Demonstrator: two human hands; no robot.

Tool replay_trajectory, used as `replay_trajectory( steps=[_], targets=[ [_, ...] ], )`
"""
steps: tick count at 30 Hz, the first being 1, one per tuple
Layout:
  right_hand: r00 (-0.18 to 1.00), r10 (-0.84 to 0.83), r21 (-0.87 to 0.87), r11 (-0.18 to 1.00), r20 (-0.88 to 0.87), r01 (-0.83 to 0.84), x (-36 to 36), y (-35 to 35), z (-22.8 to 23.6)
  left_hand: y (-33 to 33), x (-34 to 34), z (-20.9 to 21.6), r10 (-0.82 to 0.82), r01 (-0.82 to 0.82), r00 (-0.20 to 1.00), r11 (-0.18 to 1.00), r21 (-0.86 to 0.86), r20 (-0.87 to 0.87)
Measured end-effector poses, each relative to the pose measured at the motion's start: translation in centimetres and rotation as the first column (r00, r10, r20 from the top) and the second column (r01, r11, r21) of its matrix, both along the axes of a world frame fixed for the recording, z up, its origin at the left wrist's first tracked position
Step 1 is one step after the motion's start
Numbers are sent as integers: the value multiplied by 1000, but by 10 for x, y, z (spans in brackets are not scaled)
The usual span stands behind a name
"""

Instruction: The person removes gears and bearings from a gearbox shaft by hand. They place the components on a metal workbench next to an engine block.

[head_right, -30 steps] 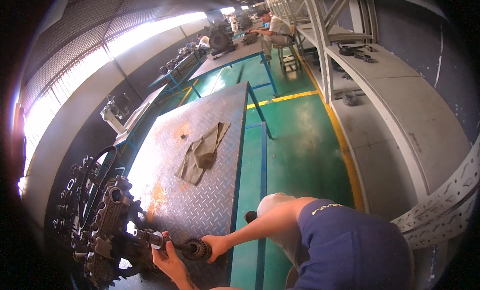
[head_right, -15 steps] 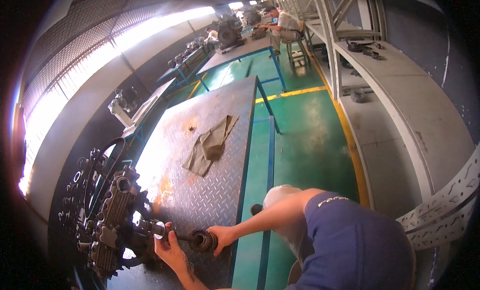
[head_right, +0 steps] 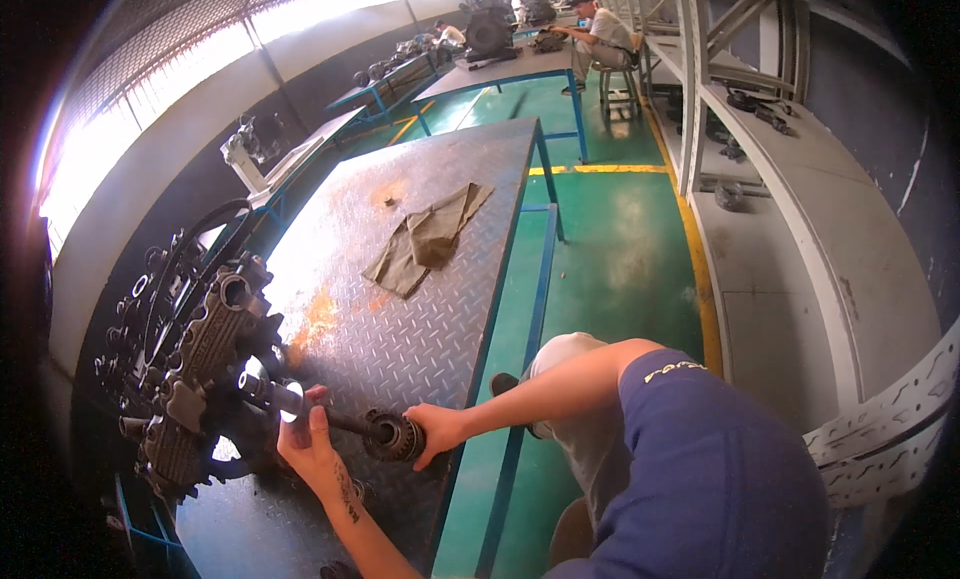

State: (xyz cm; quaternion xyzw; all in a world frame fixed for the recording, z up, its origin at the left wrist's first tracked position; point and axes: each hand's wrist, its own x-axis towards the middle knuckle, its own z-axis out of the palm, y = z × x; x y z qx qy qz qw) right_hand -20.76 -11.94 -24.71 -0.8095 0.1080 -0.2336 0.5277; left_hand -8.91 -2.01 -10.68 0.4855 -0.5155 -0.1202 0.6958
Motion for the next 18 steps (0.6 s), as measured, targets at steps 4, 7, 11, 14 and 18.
replay_trajectory(
  steps=[4,7,11,14,18],
  targets=[
    [997,58,64,996,52,-61,0,-5,-9,0,-1,-1,12,-12,1000,999,34,-2],
    [994,-109,-139,984,13,109,3,-5,-11,7,6,1,24,-24,1000,999,47,16],
    [996,64,-89,994,-58,-69,3,-4,-11,14,16,-7,-18,18,1000,1000,19,-8],
    [995,81,-113,990,-55,-86,5,-7,-9,19,19,-4,-38,39,999,999,10,-29],
    [995,101,-156,983,15,-98,4,-8,-7,23,24,-4,-28,29,1000,998,60,-10]
  ],
)
